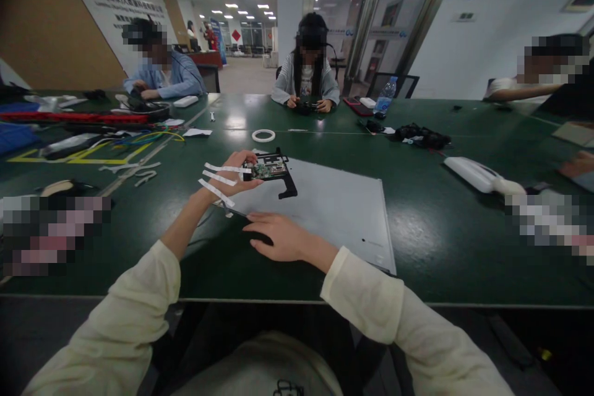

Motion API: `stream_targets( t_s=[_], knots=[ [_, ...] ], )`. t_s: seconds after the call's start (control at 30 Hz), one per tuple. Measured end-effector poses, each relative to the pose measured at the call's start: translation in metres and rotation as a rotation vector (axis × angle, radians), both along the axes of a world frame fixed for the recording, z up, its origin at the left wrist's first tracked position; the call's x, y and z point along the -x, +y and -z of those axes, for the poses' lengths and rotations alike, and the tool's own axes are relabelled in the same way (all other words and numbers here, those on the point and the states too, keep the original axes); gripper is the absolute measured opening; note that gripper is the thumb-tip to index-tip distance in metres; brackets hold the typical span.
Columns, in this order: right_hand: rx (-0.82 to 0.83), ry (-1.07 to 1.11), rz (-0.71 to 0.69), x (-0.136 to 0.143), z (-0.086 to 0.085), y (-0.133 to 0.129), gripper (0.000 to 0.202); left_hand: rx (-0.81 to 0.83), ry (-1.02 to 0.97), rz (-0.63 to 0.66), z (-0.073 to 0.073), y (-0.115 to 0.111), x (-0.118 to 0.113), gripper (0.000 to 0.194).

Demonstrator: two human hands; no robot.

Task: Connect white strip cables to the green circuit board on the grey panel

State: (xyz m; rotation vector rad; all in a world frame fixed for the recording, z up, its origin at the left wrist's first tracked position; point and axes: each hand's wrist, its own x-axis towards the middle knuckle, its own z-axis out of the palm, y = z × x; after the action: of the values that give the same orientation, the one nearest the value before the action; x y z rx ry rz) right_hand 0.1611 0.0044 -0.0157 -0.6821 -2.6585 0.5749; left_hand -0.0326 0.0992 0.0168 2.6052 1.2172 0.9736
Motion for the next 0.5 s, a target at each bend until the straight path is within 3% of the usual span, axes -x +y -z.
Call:
stream_targets(
  t_s=[0.3, 0.5],
  knots=[
    [-0.067, 0.041, -0.240, 0.015, 0.003, -0.007, 0.036, 0.087, 0.067, 0.181, 0.018, -0.004, -0.021, 0.044],
    [-0.078, 0.052, -0.290, 0.020, 0.003, -0.011, 0.036, 0.119, 0.115, 0.190, 0.033, -0.002, -0.026, 0.048]
  ],
)
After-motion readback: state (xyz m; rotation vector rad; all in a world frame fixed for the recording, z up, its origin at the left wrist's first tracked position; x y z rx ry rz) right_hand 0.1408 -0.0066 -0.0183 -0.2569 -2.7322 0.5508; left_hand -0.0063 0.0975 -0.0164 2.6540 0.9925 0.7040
